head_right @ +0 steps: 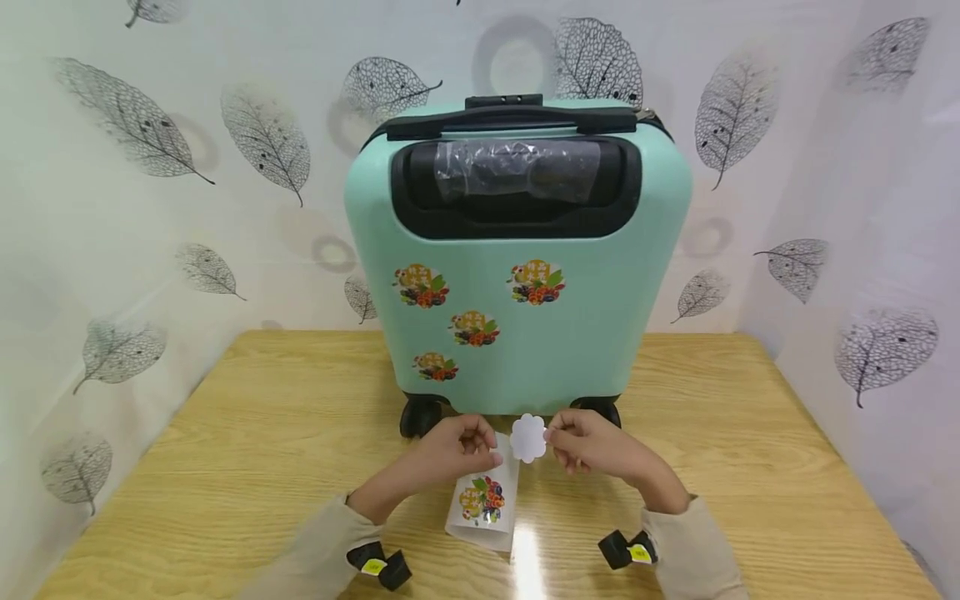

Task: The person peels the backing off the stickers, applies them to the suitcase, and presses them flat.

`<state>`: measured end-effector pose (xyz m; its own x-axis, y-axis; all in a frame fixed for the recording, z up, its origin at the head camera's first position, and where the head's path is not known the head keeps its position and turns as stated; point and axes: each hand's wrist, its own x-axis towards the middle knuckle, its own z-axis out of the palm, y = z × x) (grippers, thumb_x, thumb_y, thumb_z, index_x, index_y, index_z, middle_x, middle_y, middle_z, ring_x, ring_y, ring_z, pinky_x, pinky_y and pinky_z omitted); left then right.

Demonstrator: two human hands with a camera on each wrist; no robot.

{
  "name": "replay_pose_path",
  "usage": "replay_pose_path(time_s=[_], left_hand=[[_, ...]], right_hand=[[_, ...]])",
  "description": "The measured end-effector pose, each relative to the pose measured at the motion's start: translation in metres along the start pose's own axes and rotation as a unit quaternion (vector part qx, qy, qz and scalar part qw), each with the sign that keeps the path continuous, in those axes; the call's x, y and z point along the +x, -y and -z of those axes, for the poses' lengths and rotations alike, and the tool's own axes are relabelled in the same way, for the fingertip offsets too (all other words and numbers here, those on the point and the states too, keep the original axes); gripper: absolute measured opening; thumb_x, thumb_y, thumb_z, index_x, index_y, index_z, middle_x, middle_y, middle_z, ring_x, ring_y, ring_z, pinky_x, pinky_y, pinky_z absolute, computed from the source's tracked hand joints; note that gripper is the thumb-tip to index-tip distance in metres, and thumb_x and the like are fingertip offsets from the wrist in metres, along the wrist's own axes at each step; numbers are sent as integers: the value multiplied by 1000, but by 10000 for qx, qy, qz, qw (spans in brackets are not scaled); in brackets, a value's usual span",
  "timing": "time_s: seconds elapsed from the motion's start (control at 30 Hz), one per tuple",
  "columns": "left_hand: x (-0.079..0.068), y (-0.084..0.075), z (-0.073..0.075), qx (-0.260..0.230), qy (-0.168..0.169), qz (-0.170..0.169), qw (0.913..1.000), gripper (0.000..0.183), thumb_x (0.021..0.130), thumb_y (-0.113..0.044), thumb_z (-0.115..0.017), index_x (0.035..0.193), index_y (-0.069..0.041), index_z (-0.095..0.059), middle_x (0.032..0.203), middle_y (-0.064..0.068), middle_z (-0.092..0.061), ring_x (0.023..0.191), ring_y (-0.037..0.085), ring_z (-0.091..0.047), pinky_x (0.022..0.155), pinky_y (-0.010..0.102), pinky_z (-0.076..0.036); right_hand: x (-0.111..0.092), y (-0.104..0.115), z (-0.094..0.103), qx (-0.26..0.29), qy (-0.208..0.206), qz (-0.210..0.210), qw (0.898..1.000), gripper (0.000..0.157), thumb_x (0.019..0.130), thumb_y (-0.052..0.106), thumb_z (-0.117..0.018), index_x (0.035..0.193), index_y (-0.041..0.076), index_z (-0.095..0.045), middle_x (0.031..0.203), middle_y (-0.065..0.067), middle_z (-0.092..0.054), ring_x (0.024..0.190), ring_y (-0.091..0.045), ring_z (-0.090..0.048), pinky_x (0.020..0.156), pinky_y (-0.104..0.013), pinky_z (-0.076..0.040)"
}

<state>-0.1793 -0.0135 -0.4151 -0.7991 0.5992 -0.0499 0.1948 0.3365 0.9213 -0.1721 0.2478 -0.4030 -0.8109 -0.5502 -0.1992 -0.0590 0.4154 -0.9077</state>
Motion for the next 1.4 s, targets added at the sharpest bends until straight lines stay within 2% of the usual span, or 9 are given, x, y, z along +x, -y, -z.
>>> replay_pose_path(time_s=[0.13,0.4,0.57,0.77,1.0,1.17,1.4], left_hand=[[2,-3,-7,91,-22,67,9999,16,86,-19,-72,93,-7,-63,77,-4,-54,63,7,-43,58,18,-37],[7,-4,-14,494,-331,118,9982,15,84,-21,-75,89,-15,-62,74,-6,-55,58,7,-42,51,19,-35],[10,-5,-16,609,-481,58,9970,15,83,-19,-77,87,-15,-62,71,-7,-53,53,6,-39,47,19,-32],[11,-7,-14,675,-710,8,9952,14,82,-15,-76,84,-14,-62,70,-7,-52,53,4,-39,47,19,-31],[9,-1,-17,565,-630,7,9964,5,90,-18,-68,87,-15,-66,66,-8,-51,50,4,-37,46,19,-31],[6,-1,-15,398,-812,-108,9958,6,91,-18,-67,87,-14,-68,63,-7,-51,50,4,-39,47,18,-33],[8,-2,-7,351,-929,-243,9948,9,92,-21,-67,89,-13,-68,66,-6,-50,53,3,-40,49,17,-34]], right_hand=[[0,4,-3,46,-28,38,10000,37,104,26,-42,99,-10,-49,71,0,-52,59,-17,-55,51,-32,-44],[3,12,-9,192,-199,139,9995,34,104,24,-43,94,-7,-50,69,0,-52,56,-11,-53,49,-28,-43],[6,13,-11,268,-294,126,9991,31,104,24,-43,92,-4,-50,69,0,-51,55,-9,-52,48,-28,-42],[11,13,-16,453,-334,204,9982,34,104,24,-43,95,-8,-49,68,0,-52,55,-11,-51,48,-28,-41],[10,13,-17,507,-364,-18,9981,28,104,25,-42,94,0,-52,68,0,-53,55,-10,-52,48,-27,-41],[8,13,-14,421,-465,-43,9980,30,102,26,-47,100,-3,-55,70,-2,-56,56,-10,-52,47,-27,-41],[7,11,-10,253,-544,-140,9981,32,100,32,-52,101,0,-55,72,-4,-57,56,-11,-52,46,-28,-40]])
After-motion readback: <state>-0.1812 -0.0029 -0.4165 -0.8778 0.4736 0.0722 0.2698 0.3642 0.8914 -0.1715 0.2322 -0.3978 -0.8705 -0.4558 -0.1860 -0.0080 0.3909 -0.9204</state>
